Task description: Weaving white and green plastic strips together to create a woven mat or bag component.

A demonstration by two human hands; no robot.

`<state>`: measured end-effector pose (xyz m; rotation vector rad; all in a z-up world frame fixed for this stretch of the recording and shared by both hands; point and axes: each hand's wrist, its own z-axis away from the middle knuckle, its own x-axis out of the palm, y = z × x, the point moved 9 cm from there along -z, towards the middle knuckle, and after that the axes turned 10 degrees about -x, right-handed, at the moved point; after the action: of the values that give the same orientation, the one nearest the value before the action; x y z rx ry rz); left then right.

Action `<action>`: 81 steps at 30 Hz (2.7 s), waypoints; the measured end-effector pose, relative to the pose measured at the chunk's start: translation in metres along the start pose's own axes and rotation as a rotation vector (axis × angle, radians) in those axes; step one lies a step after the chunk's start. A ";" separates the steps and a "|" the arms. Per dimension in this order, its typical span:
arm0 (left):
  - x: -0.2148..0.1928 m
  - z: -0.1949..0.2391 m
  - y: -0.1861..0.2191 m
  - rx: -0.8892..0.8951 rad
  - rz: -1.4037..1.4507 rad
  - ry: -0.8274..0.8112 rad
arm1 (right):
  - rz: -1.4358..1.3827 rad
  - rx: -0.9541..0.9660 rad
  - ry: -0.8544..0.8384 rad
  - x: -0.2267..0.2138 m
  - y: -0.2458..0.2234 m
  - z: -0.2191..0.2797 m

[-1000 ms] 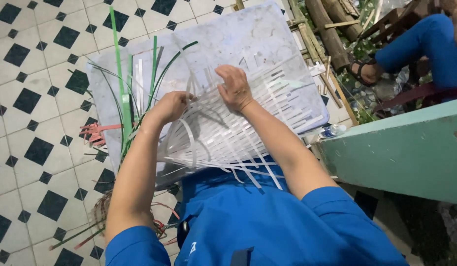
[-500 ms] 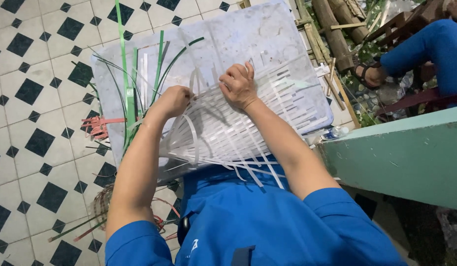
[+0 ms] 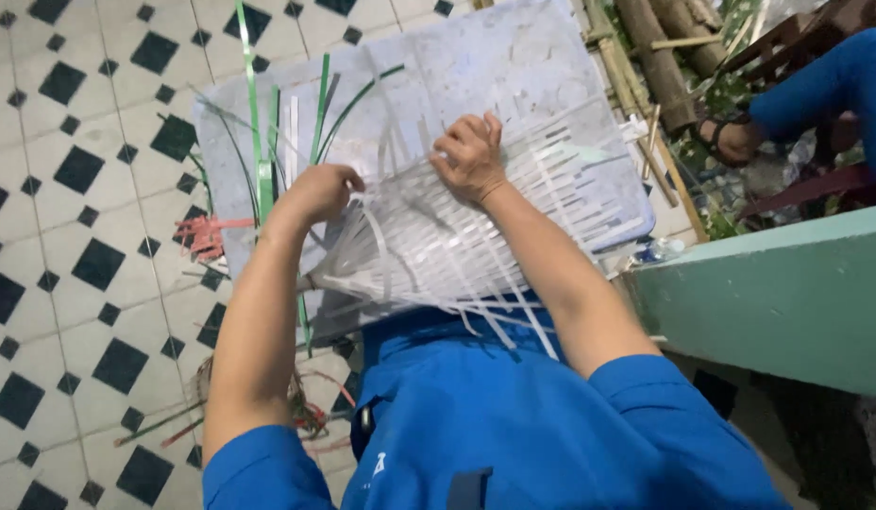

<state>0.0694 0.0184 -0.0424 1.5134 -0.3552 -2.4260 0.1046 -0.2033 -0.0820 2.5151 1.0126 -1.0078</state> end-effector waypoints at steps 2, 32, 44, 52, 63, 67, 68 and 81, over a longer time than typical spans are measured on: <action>0.010 -0.013 0.000 0.027 0.008 -0.033 | -0.005 -0.007 0.005 -0.008 -0.006 -0.002; -0.005 0.013 0.054 0.107 0.304 -0.025 | -0.039 -0.017 0.116 -0.023 -0.002 -0.008; -0.001 0.004 0.062 0.156 0.278 -0.015 | -0.067 -0.003 0.141 -0.024 0.002 -0.005; -0.014 0.026 0.069 0.091 0.208 -0.046 | -0.067 -0.042 0.189 -0.037 -0.002 -0.013; -0.009 0.007 0.066 0.112 0.174 0.007 | -0.080 -0.024 0.207 -0.035 0.000 -0.011; 0.001 -0.009 0.061 0.133 0.083 0.025 | -0.084 -0.020 0.204 -0.036 0.000 -0.012; 0.003 -0.011 0.061 0.133 0.092 0.023 | -0.086 -0.013 0.191 -0.036 -0.001 -0.013; -0.003 -0.007 0.055 0.133 0.156 -0.005 | -0.142 0.004 0.144 -0.033 0.001 -0.011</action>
<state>0.0819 -0.0327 -0.0246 1.4725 -0.6222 -2.3251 0.0934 -0.2158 -0.0514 2.5804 1.2468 -0.8759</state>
